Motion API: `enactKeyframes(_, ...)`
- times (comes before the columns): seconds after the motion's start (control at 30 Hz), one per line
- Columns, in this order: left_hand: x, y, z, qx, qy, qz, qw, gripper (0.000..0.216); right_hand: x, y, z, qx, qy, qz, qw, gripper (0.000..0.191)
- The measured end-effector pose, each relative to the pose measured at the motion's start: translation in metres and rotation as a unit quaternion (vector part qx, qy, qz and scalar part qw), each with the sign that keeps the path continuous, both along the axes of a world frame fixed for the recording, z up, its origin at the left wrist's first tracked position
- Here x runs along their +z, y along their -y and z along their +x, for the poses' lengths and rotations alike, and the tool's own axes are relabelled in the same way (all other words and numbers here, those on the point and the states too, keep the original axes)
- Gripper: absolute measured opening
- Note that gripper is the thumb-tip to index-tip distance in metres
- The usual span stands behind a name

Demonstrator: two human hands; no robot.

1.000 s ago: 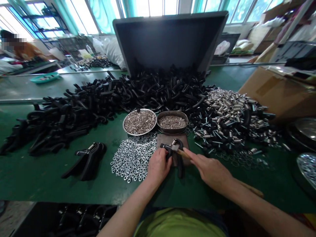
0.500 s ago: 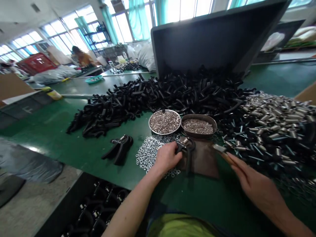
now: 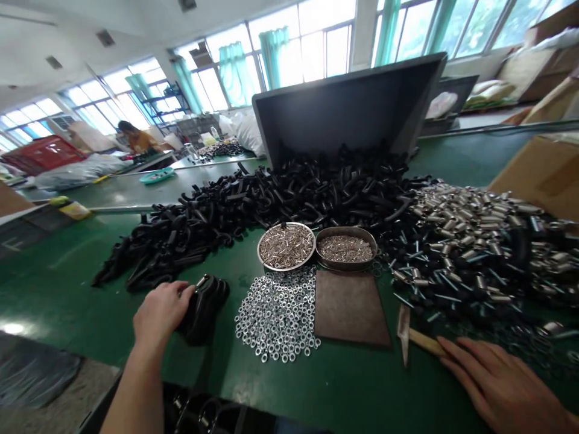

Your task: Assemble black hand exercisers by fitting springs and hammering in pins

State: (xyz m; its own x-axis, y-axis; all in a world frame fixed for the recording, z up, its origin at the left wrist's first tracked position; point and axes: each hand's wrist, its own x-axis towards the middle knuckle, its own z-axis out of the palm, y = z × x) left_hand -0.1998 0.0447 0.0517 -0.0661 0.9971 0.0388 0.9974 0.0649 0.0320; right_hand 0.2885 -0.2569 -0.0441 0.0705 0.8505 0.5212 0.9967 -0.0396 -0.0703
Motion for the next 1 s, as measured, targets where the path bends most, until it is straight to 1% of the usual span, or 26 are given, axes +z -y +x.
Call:
enactKeyframes(0.03,0.004,-0.006,0.021,-0.038,0.007,0.045,0.998,0.039,0.002,-0.005,0.000,0.012,0.023,0.005,1.000,0.038)
enactKeyframes(0.07,0.007,-0.013,0.047,-0.092,0.032,0.076,0.992,0.037,0.004,-0.011,0.000,0.026,0.041,0.011,0.999,0.037)
enactKeyframes(0.1,0.009,-0.022,0.077,-0.153,0.069,0.088,0.982,0.034,0.006,-0.017,-0.001,0.039,0.051,0.016,0.998,0.036)
enactKeyframes(0.17,0.010,-0.042,0.142,-0.266,0.139,0.082,0.950,0.029,0.012,-0.030,-0.003,0.056,0.040,0.026,0.997,0.031)
enactKeyframes(0.2,0.010,-0.052,0.176,-0.305,0.169,0.076,0.934,0.027,0.016,-0.036,-0.005,0.065,0.030,0.028,0.997,0.029)
enactKeyframes(0.23,0.008,-0.062,0.209,-0.330,0.181,0.071,0.924,0.026,0.020,-0.042,-0.008,0.073,0.019,0.030,0.997,0.028)
enactKeyframes(0.3,0.004,-0.080,0.272,-0.366,0.199,0.058,0.907,0.026,0.028,-0.055,-0.015,0.083,0.001,0.039,0.996,0.029)
enactKeyframes(0.37,0.000,-0.094,0.326,-0.379,0.218,0.050,0.898,0.031,0.035,-0.065,-0.021,0.090,-0.012,0.043,0.995,0.031)
enactKeyframes(0.43,-0.005,-0.103,0.366,-0.375,0.238,0.050,0.895,0.038,0.039,-0.073,-0.025,0.092,-0.020,0.041,0.995,0.031)
enactKeyframes(0.5,-0.010,-0.109,0.393,-0.360,0.258,0.048,0.895,0.038,0.040,-0.077,-0.026,0.090,-0.024,0.025,0.995,0.031)
enactKeyframes(0.57,-0.013,-0.113,0.406,-0.341,0.279,0.045,0.896,0.033,0.041,-0.079,-0.022,0.083,-0.029,0.003,0.996,0.031)
enactKeyframes(0.63,-0.014,-0.117,0.409,-0.319,0.308,0.044,0.895,0.025,0.041,-0.077,-0.014,0.069,-0.039,-0.013,0.997,0.030)
enactKeyframes(0.73,-0.007,-0.126,0.401,-0.279,0.370,0.046,0.885,0.016,0.043,-0.073,0.002,0.032,-0.066,-0.018,0.997,0.027)
enactKeyframes(0.8,0.002,-0.130,0.391,-0.246,0.422,0.043,0.872,0.012,0.046,-0.072,0.013,0.005,-0.083,-0.021,0.996,0.026)
enactKeyframes(0.87,0.011,-0.126,0.377,-0.219,0.472,0.037,0.853,0.008,0.050,-0.075,0.022,-0.020,-0.088,-0.033,0.995,0.025)
enactKeyframes(0.9,0.014,-0.119,0.368,-0.206,0.517,0.027,0.830,0.009,0.052,-0.078,0.025,-0.029,-0.084,-0.044,0.995,0.025)
enactKeyframes(0.93,0.017,-0.110,0.358,-0.193,0.575,0.011,0.795,0.012,0.054,-0.082,0.026,-0.035,-0.078,-0.056,0.995,0.024)
enactKeyframes(0.97,0.018,-0.097,0.346,-0.180,0.640,-0.014,0.747,0.018,0.057,-0.088,0.027,-0.038,-0.070,-0.070,0.994,0.023)
enactKeyframes(1.0,0.018,-0.081,0.332,-0.166,0.705,-0.050,0.687,0.025,0.059,-0.094,0.025,-0.041,-0.059,-0.083,0.994,0.022)
